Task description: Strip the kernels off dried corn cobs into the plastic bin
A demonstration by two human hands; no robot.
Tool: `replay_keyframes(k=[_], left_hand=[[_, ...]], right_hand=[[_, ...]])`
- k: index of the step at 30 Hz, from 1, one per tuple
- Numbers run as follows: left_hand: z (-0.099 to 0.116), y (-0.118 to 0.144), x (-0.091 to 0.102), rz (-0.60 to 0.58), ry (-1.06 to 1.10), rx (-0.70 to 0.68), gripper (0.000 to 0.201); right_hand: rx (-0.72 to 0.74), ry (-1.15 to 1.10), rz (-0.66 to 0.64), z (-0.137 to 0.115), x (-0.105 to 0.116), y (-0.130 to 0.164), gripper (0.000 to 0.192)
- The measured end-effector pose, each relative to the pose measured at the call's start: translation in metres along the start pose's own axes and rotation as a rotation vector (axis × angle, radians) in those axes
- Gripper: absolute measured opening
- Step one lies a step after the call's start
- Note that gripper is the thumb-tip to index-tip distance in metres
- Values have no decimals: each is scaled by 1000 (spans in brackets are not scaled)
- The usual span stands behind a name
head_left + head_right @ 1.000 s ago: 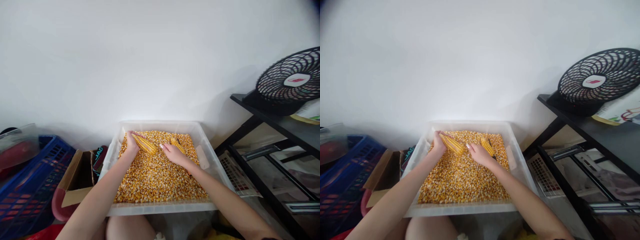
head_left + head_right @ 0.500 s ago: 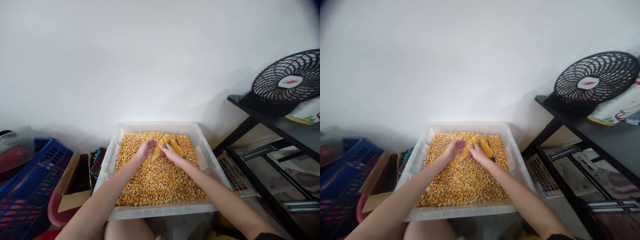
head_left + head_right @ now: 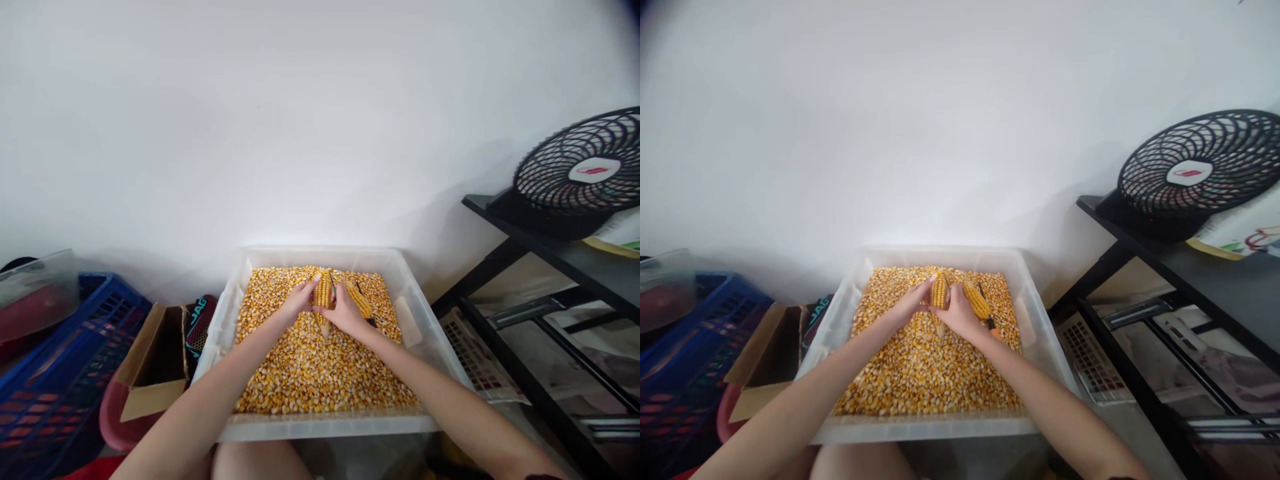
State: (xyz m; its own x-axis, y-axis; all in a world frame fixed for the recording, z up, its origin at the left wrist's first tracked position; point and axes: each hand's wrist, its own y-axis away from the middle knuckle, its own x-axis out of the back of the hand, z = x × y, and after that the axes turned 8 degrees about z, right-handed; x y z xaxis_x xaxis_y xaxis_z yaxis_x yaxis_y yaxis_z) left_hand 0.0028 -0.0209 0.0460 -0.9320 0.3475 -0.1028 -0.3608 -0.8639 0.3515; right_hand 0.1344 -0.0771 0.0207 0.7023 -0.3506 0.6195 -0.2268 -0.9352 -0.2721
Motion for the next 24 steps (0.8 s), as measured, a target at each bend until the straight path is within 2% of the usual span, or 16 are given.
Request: replay_keyframes(k=[4, 7, 11, 16, 20, 24], left_hand=[[-4, -7, 6, 73, 139, -75, 44], [-8, -13, 12, 72, 220, -105, 33], [-5, -17, 23, 17, 241, -34, 31], [3, -17, 31, 59, 205, -27, 32], [2, -17, 30, 88, 137, -102, 34], [0, -16, 28, 195, -18, -232, 31]], right_hand=[[253, 21, -80, -24, 6, 11, 37], [236, 49, -149, -36, 16, 11, 24], [199, 181, -154, -37, 35, 3, 32], [279, 340, -176, -35, 47, -2, 31], [332, 339, -188, -36, 44, 0, 33], [354, 348, -169, -34, 41, 1, 35]])
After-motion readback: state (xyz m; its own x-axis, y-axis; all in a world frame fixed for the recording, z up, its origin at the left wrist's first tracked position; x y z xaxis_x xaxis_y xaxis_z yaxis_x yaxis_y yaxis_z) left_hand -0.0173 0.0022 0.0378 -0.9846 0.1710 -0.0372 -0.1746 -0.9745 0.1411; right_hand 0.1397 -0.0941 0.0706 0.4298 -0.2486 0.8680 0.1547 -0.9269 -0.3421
